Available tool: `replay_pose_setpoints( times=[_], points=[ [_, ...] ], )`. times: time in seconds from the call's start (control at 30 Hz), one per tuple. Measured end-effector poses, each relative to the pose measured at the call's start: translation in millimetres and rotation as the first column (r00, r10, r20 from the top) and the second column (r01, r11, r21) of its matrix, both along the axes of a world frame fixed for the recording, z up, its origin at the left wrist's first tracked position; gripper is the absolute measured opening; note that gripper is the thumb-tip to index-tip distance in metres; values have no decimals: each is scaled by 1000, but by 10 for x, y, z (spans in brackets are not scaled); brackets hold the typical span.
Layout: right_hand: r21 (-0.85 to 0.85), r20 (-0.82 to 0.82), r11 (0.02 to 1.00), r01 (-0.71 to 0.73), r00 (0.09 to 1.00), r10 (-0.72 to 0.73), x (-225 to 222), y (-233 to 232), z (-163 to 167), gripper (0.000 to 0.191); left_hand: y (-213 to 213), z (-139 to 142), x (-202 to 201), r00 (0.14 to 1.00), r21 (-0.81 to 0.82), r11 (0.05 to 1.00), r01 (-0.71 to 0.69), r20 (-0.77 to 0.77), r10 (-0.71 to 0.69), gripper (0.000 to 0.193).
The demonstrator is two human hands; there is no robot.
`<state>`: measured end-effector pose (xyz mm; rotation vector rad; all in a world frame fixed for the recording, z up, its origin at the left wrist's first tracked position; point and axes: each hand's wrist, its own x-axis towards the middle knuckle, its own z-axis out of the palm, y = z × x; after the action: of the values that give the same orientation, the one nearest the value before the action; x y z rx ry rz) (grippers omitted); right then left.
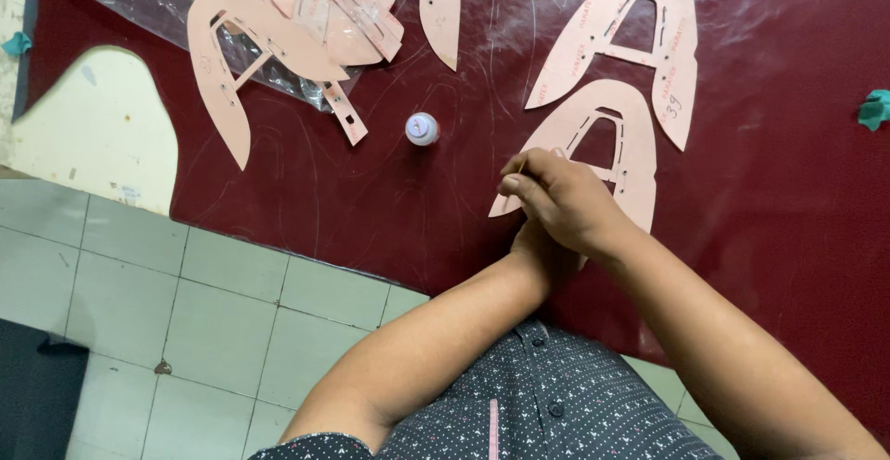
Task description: The person arranges pink paper shoe pattern pieces on a maroon leather sheet, then opens a small glue bottle and applies glue with a green sponge dauber. They press and align the pattern pieces onto the leather, repositioning them and adding more pieces as they work across the sheet.
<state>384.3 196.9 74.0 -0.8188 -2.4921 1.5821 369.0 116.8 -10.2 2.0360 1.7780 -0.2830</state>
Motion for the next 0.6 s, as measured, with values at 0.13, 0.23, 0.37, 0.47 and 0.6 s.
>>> replay_pose_setpoints(
  times=[0.13, 0.23, 0.37, 0.47, 0.6],
  points=[
    [-214, 46, 951, 223, 975, -218, 2, 9, 67, 32, 47, 42, -4, 996, 111, 990, -82, 31, 79, 44],
    [-229, 38, 951, 205, 979, -202, 1, 72, 86, 22, 51, 30, -7, 990, 112, 987, -114, 98, 103, 40],
    [-114, -47, 992, -52, 998, 47, -3, 149, 53, 27, 34, -56, 7, 985, 144, 982, -119, 140, 99, 43],
    [132, 34, 969, -208, 978, 206, -33, 133, -16, 19, -2, -139, 25, 979, 307, 934, -184, 137, 148, 52],
    [329, 106, 874, -357, 934, 342, -89, 90, -112, 19, -18, -176, 47, 984, 319, 931, -175, 92, 153, 59]
  ],
)
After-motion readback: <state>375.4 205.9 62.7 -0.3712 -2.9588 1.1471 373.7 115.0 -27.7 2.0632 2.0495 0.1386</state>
